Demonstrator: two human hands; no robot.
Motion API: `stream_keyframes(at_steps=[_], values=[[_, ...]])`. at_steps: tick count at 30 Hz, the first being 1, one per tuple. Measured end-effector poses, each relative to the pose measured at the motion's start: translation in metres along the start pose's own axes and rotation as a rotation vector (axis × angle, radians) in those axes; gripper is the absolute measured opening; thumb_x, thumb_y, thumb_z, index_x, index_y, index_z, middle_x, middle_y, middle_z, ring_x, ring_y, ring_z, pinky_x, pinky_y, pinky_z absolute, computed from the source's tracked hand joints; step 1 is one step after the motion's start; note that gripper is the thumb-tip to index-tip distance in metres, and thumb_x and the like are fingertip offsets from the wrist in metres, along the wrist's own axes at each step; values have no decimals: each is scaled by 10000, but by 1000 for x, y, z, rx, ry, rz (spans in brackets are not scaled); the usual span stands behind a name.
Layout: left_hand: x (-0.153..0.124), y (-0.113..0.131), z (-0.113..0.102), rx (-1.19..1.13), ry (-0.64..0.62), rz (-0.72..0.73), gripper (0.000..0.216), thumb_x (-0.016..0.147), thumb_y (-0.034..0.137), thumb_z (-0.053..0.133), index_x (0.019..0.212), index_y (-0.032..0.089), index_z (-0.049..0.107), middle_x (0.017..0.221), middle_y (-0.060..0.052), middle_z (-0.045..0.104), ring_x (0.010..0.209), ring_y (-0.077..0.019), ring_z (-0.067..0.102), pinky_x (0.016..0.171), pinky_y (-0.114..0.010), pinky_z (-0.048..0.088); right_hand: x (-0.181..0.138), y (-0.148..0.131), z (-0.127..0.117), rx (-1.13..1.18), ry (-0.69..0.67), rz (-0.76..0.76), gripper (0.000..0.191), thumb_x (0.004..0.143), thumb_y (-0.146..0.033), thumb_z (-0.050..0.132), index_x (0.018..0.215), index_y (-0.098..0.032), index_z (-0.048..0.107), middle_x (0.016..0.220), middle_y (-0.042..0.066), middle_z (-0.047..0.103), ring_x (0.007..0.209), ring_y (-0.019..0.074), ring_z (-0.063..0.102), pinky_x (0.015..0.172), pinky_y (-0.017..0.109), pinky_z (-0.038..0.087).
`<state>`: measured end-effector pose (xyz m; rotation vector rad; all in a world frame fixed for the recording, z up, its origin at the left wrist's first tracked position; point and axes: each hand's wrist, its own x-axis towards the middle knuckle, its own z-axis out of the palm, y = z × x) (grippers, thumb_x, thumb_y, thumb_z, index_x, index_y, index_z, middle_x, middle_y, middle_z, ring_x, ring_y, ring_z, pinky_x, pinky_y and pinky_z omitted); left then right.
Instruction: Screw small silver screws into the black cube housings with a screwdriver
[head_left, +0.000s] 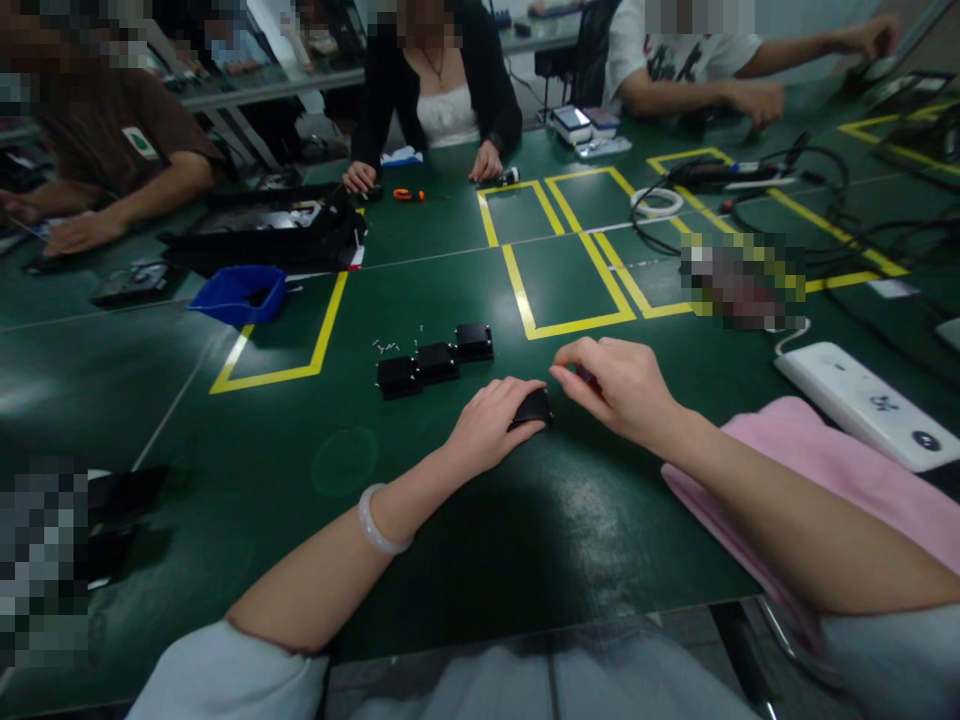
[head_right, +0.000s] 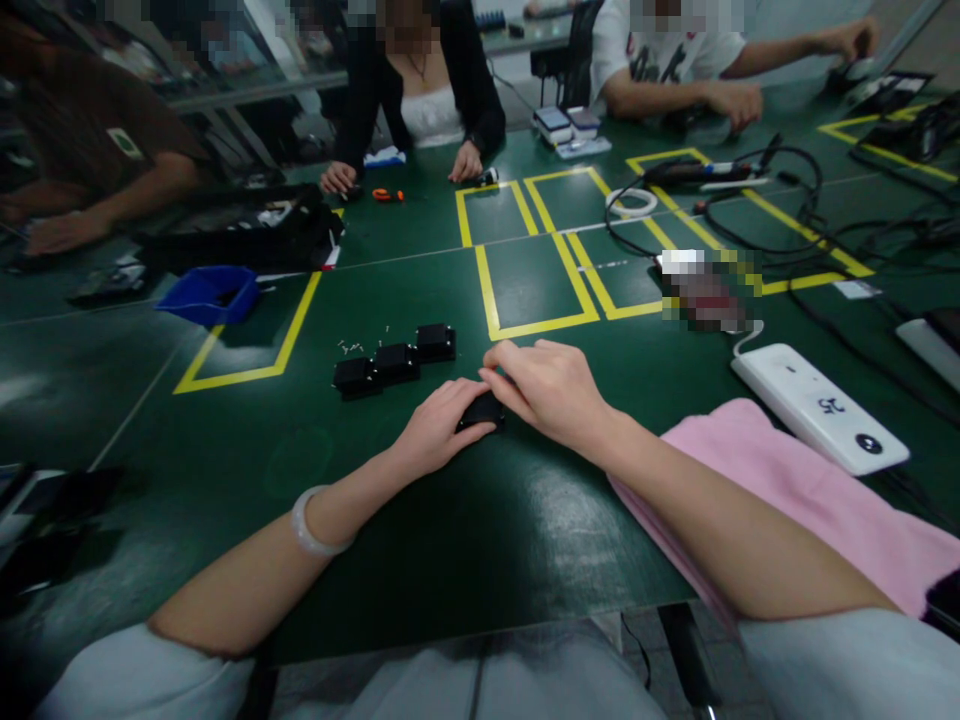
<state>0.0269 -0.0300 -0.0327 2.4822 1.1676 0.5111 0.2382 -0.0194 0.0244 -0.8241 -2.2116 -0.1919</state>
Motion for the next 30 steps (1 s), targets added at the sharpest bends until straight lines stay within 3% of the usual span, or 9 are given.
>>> stream_keyframes(at_steps=[5, 11, 16, 22, 27, 30], values=[[0, 1, -1, -9, -5, -2, 440, 950, 380, 605, 1334, 198, 490, 1192, -89, 629, 1080, -269, 579, 925, -424, 488, -1, -3, 1, 20, 16, -18, 180, 952, -131, 453, 1014, -154, 620, 791, 34, 734, 600, 143, 616, 627, 274, 447], [0, 1, 0, 2, -2, -8, 424, 948, 378, 610, 1320, 211, 494, 1188, -85, 631, 1077, -267, 584, 922, -417, 487, -1, -2, -1, 41, -14, -27, 171, 994, -261, 511, 916, -169, 632, 682, 6, 688, 547, 129, 569, 582, 275, 399], [0, 0, 1, -13, 3, -1, 420, 955, 379, 595, 1326, 217, 484, 1198, -84, 624, 1077, -265, 583, 923, -421, 486, 0, -4, -2, 29, -5, -52, 177, 945, -116, 471, 970, -153, 642, 734, 23, 721, 595, 144, 613, 611, 286, 419], [0, 0, 0, -13, -11, -5, 413, 958, 384, 584, 1325, 218, 490, 1193, -87, 623, 1081, -269, 580, 930, -427, 485, 0, -4, -3, 9, -51, -54, 164, 988, -220, 497, 925, -169, 640, 723, 16, 727, 558, 132, 596, 601, 282, 406], [1, 1, 0, -23, -7, -9, 413, 954, 383, 592, 1320, 217, 494, 1199, -87, 615, 1087, -266, 578, 934, -424, 486, 0, -4, -3, 1, -16, -51, 187, 939, -111, 459, 1004, -151, 630, 807, 35, 751, 604, 137, 617, 623, 277, 417], [0, 0, 0, -14, -2, -1, 416, 955, 388, 590, 1320, 211, 495, 1185, -89, 613, 1067, -266, 576, 919, -422, 488, 0, -4, -3, 16, -37, -48, 154, 975, -186, 480, 938, -172, 628, 770, 23, 736, 595, 137, 601, 611, 275, 406]])
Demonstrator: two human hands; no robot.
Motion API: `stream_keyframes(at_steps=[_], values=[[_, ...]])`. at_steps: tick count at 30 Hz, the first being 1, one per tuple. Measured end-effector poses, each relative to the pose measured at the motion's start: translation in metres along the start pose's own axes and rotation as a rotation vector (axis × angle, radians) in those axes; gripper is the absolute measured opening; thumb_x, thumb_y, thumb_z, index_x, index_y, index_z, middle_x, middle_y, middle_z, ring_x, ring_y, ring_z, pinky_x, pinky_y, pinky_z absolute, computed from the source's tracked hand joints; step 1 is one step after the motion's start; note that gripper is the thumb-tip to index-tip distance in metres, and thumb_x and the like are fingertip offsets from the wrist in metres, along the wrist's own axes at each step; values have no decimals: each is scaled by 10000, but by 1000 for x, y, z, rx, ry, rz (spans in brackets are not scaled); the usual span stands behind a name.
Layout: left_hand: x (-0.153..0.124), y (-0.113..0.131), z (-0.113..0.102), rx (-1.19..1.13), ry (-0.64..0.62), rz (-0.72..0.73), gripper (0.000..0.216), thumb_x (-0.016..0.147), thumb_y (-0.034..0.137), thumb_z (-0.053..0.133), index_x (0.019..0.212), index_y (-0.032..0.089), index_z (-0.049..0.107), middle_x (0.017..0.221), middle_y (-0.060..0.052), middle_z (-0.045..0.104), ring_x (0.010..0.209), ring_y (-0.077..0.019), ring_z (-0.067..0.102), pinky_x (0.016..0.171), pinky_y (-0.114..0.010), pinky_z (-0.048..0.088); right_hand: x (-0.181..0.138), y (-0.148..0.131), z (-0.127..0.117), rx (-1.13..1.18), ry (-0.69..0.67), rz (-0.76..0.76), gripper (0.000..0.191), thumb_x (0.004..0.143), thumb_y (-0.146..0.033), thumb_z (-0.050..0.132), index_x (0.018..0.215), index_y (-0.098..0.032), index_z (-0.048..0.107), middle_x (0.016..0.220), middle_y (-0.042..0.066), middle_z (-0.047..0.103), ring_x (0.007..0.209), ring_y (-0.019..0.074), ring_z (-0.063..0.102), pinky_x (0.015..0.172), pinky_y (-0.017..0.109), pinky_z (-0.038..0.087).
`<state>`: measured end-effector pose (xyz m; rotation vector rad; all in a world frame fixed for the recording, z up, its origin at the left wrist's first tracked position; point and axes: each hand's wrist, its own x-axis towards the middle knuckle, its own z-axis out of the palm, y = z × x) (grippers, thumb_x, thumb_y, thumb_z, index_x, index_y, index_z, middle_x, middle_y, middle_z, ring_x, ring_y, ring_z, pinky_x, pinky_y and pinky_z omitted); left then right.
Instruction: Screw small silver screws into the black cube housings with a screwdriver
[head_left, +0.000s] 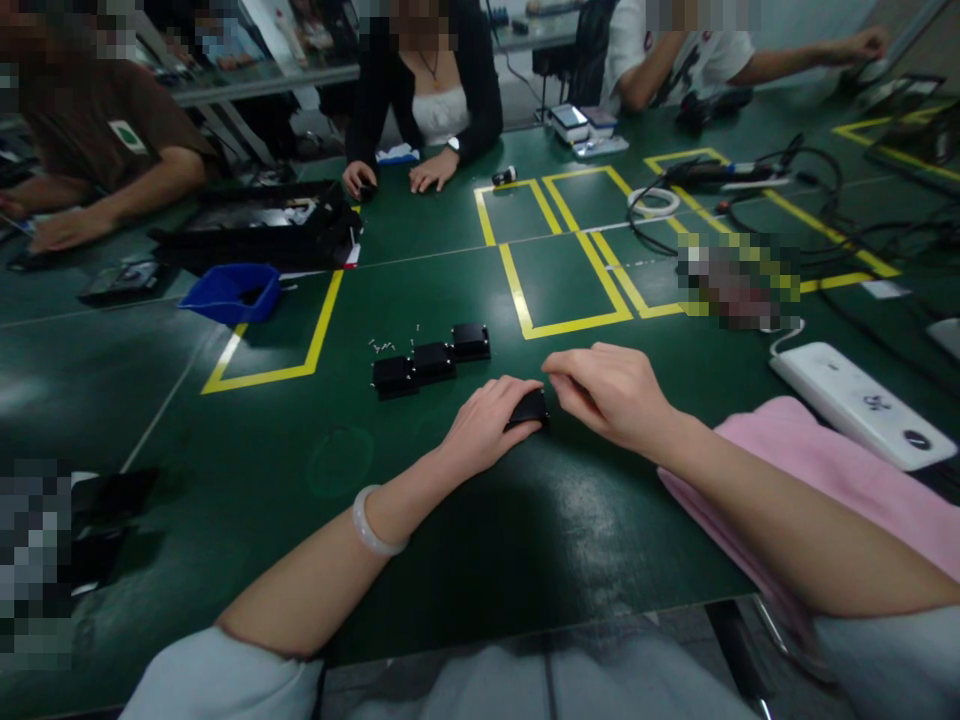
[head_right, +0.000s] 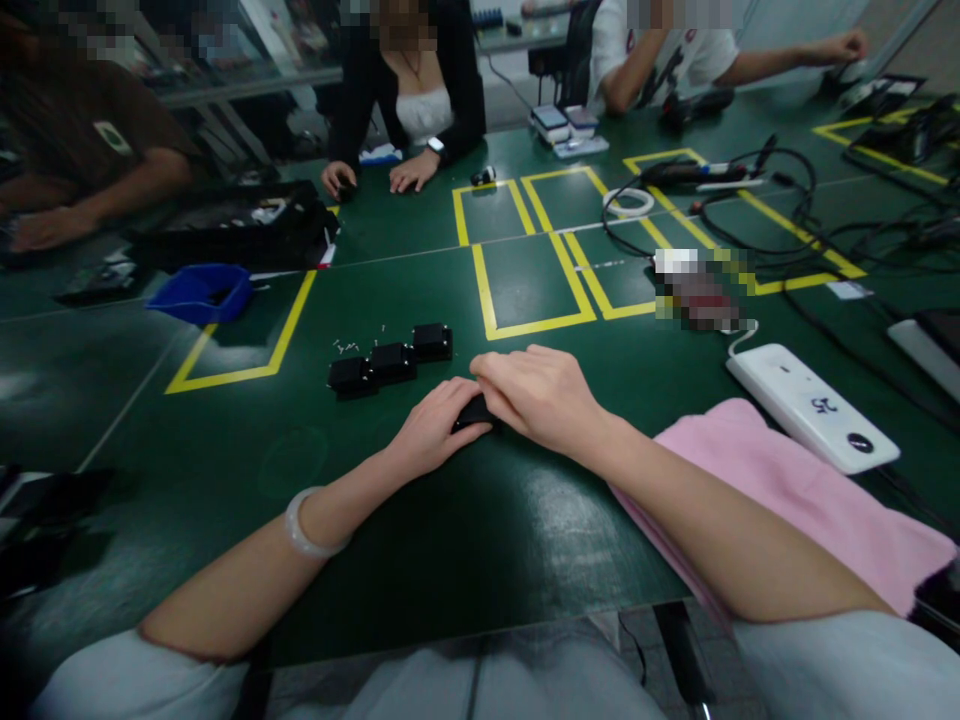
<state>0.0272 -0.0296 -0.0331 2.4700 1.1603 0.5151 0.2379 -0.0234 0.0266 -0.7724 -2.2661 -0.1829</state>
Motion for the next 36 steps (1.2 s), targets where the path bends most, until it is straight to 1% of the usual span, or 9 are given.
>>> stream_keyframes(at_steps=[3, 7, 9, 12, 15, 21, 27, 31, 36], values=[[-1, 0, 0, 4, -2, 5, 424, 959, 394, 584, 1330, 214, 486, 1192, -87, 611, 1066, -265, 573, 917, -421, 487, -1, 1, 0, -19, -8, 21, 179, 992, -235, 490, 886, -181, 624, 685, 6, 702, 543, 131, 560, 596, 276, 395], [0, 0, -1, -13, -3, -2, 428, 961, 392, 581, 1338, 217, 477, 1203, -86, 610, 1081, -262, 573, 928, -421, 485, 0, -1, 2, -23, 21, 16, 189, 937, -113, 453, 994, -172, 623, 770, 19, 735, 600, 139, 607, 622, 275, 414], [0, 0, -1, -13, -2, -3, 423, 959, 388, 585, 1329, 211, 484, 1201, -88, 610, 1078, -262, 574, 925, -421, 486, 0, -2, 2, -15, 35, -6, 194, 924, -96, 455, 1004, -163, 619, 799, 28, 741, 619, 141, 620, 631, 277, 421], [0, -1, 0, -7, 0, 2, 414, 956, 386, 588, 1319, 212, 494, 1199, -85, 609, 1077, -263, 574, 929, -425, 483, 0, -2, 1, -10, 21, -3, 136, 964, -170, 486, 947, -168, 621, 727, 16, 714, 587, 138, 601, 614, 277, 409], [-1, -1, 1, -10, -4, 1, 415, 956, 390, 586, 1325, 224, 493, 1201, -82, 610, 1084, -264, 575, 928, -425, 483, 0, -1, 1, -11, 3, 15, 160, 989, -236, 494, 913, -179, 623, 661, -1, 683, 545, 133, 573, 594, 279, 391], [0, 0, -1, -19, -4, -8, 393, 962, 394, 581, 1305, 220, 497, 1191, -78, 612, 1078, -257, 578, 929, -415, 483, 1, -3, 2, 23, 20, -15, 177, 956, -131, 450, 989, -165, 620, 772, 24, 733, 623, 137, 627, 620, 266, 419], [0, -1, 0, 0, -11, -7, 424, 953, 381, 600, 1331, 228, 485, 1188, -75, 612, 1082, -259, 579, 933, -413, 481, 1, -2, 0, 41, -29, -3, 245, 1019, -294, 476, 866, -175, 626, 662, 10, 677, 536, 128, 561, 590, 276, 385], [0, 0, 0, -6, -7, -6, 405, 959, 396, 584, 1316, 229, 490, 1182, -79, 614, 1077, -263, 584, 930, -422, 487, 0, -1, 1, 50, -16, 19, 200, 998, -202, 449, 926, -172, 633, 716, 21, 703, 590, 140, 599, 608, 277, 396], [0, 1, -1, -11, -6, -7, 405, 953, 380, 598, 1308, 217, 491, 1192, -84, 616, 1080, -265, 582, 926, -427, 492, 0, -1, 2, 21, -8, 25, 211, 953, -130, 421, 989, -170, 624, 775, 31, 729, 616, 148, 618, 634, 277, 421]])
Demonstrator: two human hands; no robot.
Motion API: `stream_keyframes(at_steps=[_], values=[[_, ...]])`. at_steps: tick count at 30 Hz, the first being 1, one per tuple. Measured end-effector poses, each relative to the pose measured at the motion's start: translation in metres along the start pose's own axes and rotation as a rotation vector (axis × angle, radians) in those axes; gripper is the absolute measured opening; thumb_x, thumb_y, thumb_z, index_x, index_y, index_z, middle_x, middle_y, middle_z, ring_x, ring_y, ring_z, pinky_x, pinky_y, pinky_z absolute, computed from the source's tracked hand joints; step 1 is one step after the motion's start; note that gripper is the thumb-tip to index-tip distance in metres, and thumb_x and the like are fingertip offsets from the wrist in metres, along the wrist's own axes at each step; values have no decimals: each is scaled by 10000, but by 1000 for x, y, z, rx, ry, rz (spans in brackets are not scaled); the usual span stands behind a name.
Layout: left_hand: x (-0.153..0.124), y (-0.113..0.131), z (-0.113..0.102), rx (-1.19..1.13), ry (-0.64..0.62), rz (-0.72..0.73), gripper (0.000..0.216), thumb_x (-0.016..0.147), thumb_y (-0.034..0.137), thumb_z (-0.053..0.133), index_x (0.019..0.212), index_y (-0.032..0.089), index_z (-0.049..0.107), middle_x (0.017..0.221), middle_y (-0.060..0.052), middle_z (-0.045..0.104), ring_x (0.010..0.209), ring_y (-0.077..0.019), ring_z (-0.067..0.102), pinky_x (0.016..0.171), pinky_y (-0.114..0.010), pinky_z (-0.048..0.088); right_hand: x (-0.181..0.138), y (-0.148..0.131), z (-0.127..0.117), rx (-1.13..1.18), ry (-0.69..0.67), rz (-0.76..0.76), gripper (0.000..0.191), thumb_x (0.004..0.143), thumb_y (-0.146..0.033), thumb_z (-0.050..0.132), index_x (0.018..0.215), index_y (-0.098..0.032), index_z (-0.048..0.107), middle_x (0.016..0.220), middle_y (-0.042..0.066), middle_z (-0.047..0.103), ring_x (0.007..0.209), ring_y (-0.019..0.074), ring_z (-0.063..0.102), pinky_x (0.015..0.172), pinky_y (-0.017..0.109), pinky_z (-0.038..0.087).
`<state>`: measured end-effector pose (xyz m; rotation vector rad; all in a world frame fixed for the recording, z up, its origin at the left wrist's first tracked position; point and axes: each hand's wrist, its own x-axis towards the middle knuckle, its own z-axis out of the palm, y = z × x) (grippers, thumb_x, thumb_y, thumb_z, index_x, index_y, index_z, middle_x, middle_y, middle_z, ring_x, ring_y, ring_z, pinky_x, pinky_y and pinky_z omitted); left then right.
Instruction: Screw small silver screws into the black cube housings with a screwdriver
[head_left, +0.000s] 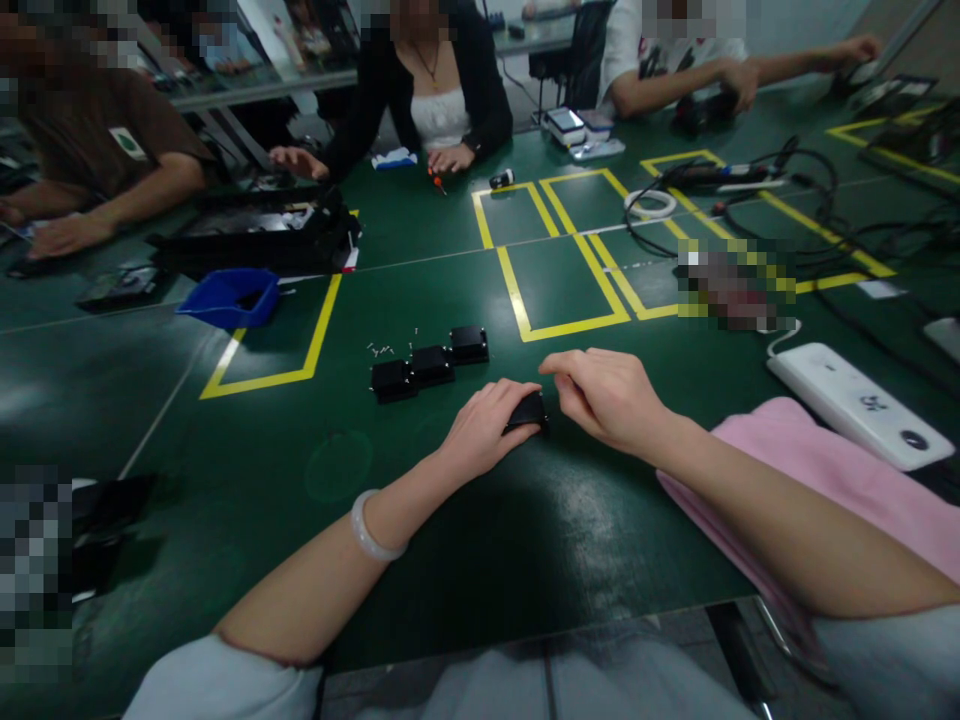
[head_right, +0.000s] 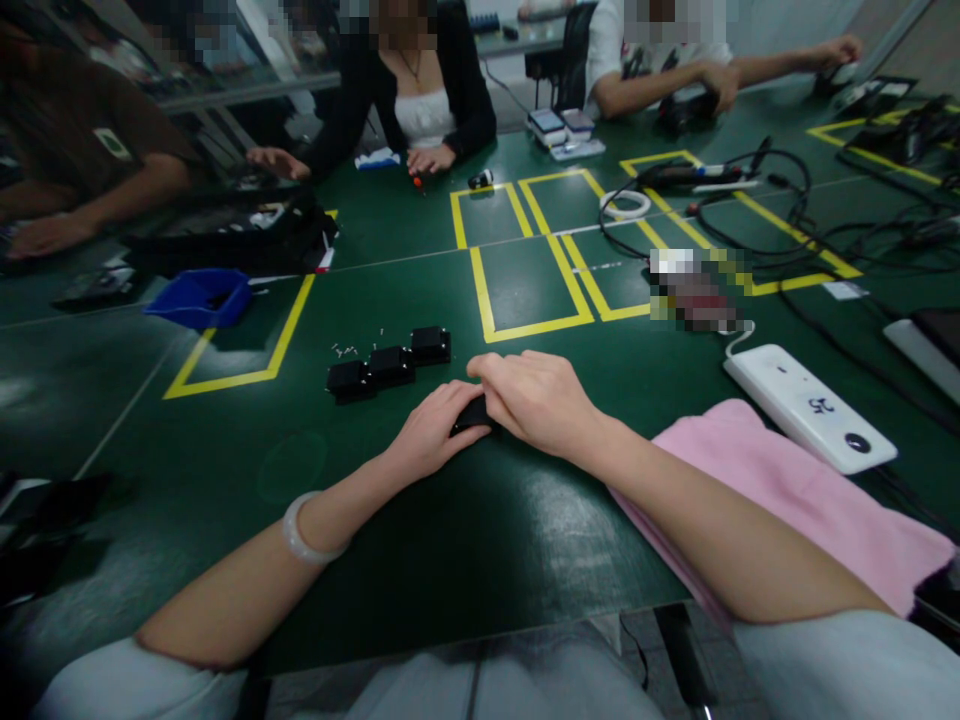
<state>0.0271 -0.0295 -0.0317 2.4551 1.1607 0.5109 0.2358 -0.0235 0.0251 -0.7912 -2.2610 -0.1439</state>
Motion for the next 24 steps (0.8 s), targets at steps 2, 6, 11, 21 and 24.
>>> stream_keyframes(at_steps=[2, 6, 11, 21, 24], values=[[0, 0, 0, 4, 0, 2, 409, 952, 377, 600, 1311, 214, 491, 1194, -84, 616, 1085, -266, 580, 926, -426, 491, 1, 0, -1, 3, 0, -13, 194, 966, -142, 428, 967, -166, 621, 773, 33, 728, 619, 148, 620, 629, 275, 421], [-1, -2, 2, 5, 5, 12, 429, 951, 377, 604, 1332, 222, 482, 1202, -79, 612, 1093, -264, 581, 937, -422, 486, 2, -1, -3, 15, -5, -31, 210, 1013, -269, 476, 889, -166, 611, 681, 12, 683, 564, 137, 585, 590, 270, 400], [-1, -1, 1, 7, -2, 1, 411, 959, 389, 591, 1321, 224, 487, 1200, -77, 612, 1091, -262, 579, 935, -415, 483, 2, -1, -4, 12, -18, -23, 201, 1011, -213, 439, 915, -172, 610, 703, 9, 701, 575, 129, 594, 603, 258, 405], [0, -1, 2, 17, 1, 1, 417, 954, 379, 607, 1319, 214, 492, 1180, -76, 616, 1078, -260, 576, 923, -408, 480, 2, -1, -4, 36, -31, -38, 232, 1023, -268, 451, 881, -164, 603, 696, 26, 690, 576, 145, 601, 606, 273, 410], [0, -1, 1, 15, 4, 8, 414, 952, 371, 610, 1314, 205, 496, 1182, -81, 616, 1075, -262, 576, 923, -413, 482, 1, 0, -4, 25, -34, -28, 230, 1025, -280, 452, 879, -173, 595, 681, 17, 681, 569, 144, 596, 603, 269, 410]])
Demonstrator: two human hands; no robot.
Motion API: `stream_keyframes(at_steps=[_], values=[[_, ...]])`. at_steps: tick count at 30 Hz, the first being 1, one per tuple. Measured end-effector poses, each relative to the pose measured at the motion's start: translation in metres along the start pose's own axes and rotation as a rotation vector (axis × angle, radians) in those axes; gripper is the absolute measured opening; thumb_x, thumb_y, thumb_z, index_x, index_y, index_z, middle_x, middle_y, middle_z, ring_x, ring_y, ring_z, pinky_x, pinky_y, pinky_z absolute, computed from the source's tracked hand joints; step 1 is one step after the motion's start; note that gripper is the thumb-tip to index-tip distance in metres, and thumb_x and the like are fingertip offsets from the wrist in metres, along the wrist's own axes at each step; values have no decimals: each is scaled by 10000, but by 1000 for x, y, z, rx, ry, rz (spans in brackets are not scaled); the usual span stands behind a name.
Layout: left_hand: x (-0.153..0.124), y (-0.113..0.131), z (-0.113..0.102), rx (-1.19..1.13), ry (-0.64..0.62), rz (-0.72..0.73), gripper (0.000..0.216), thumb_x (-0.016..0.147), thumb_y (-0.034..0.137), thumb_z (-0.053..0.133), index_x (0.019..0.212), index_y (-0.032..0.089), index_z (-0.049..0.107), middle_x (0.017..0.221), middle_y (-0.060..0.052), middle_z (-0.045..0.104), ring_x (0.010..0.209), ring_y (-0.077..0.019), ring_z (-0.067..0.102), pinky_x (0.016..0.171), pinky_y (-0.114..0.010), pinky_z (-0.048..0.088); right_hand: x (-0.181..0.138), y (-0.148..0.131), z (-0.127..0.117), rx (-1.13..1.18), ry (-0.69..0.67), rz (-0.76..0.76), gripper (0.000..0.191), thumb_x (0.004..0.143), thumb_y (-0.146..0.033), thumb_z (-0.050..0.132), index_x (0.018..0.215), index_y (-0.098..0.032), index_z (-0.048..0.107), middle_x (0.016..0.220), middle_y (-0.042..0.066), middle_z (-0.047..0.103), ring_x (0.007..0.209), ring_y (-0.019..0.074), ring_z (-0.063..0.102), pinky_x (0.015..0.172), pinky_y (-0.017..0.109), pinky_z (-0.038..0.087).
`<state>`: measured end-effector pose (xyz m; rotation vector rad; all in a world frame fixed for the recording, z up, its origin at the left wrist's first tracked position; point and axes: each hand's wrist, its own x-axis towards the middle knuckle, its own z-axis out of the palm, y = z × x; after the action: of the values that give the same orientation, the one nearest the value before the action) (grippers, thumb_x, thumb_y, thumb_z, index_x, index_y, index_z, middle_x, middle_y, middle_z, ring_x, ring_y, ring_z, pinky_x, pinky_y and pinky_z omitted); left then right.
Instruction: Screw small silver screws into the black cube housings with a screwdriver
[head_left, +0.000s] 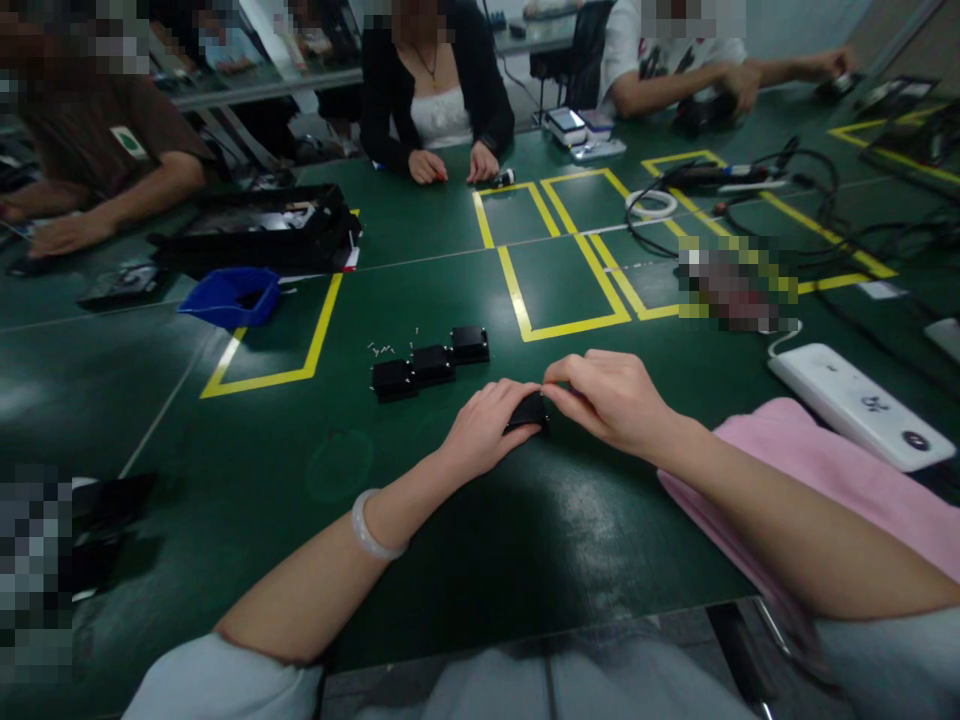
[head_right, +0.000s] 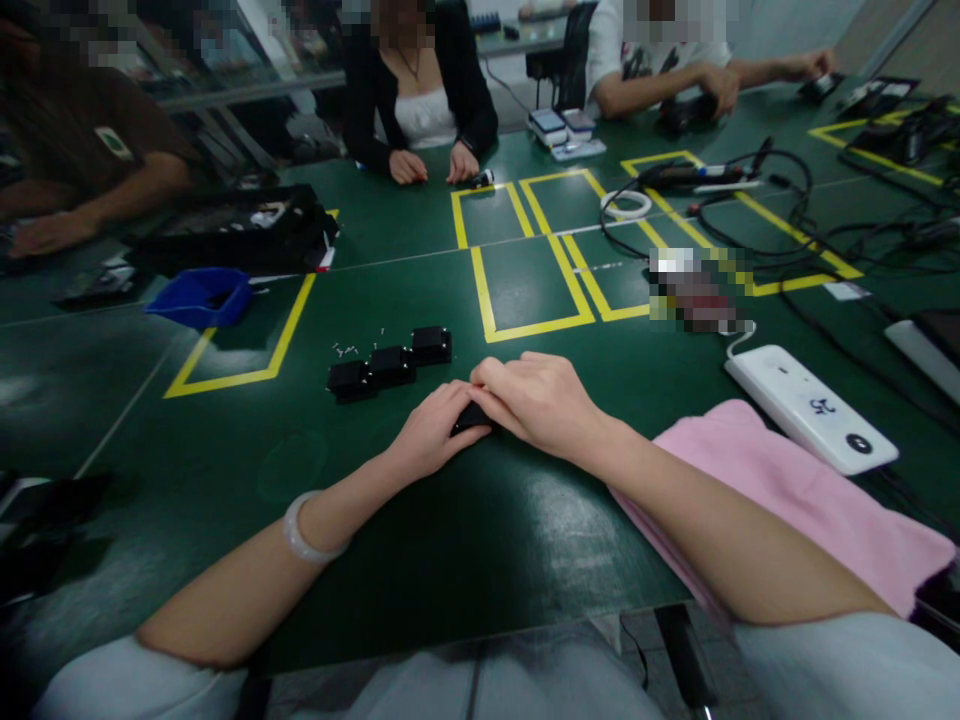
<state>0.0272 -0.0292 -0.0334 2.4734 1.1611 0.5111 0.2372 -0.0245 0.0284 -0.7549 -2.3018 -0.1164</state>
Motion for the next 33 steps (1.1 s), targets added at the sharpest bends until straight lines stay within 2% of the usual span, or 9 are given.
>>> stream_keyframes(at_steps=[5, 12, 17, 23, 29, 33], values=[[0, 1, -2, -11, -6, -9, 401, 949, 365, 613, 1302, 210, 502, 1190, -81, 617, 1085, -264, 578, 927, -419, 487, 1, -1, 0, -20, 15, 7, 181, 985, -163, 427, 932, -150, 600, 740, 41, 705, 622, 164, 636, 625, 274, 432], [0, 1, -1, -8, 2, -6, 417, 946, 357, 620, 1314, 200, 503, 1179, -81, 621, 1072, -261, 579, 926, -415, 486, 2, -1, -1, -40, 23, -6, 237, 1025, -278, 451, 855, -175, 581, 630, -5, 651, 532, 141, 580, 560, 263, 397], [-1, 0, -1, -8, 1, -3, 415, 949, 372, 612, 1310, 197, 504, 1186, -85, 619, 1067, -263, 576, 916, -419, 486, 0, 0, 2, -55, 25, 7, 174, 986, -156, 429, 943, -151, 598, 748, 36, 716, 624, 160, 643, 621, 270, 436], [-1, 0, 0, -10, 6, 0, 419, 952, 368, 609, 1321, 208, 493, 1188, -83, 617, 1075, -262, 576, 918, -417, 486, 2, 0, -1, -39, 9, -25, 257, 1032, -296, 449, 870, -164, 598, 661, 12, 674, 542, 143, 585, 579, 266, 413], [0, 1, -1, -4, -9, -12, 412, 946, 372, 617, 1305, 206, 501, 1193, -88, 619, 1078, -268, 578, 921, -425, 487, 1, -1, 1, -43, 35, -5, 199, 1002, -172, 429, 938, -147, 616, 755, 41, 723, 617, 151, 636, 617, 268, 423], [-1, -1, 0, -10, 4, 7, 423, 949, 372, 613, 1321, 210, 493, 1196, -82, 617, 1078, -263, 577, 918, -418, 486, 0, 0, 1, -32, 27, -9, 247, 1029, -266, 437, 888, -163, 612, 715, 32, 704, 581, 146, 604, 606, 272, 410]])
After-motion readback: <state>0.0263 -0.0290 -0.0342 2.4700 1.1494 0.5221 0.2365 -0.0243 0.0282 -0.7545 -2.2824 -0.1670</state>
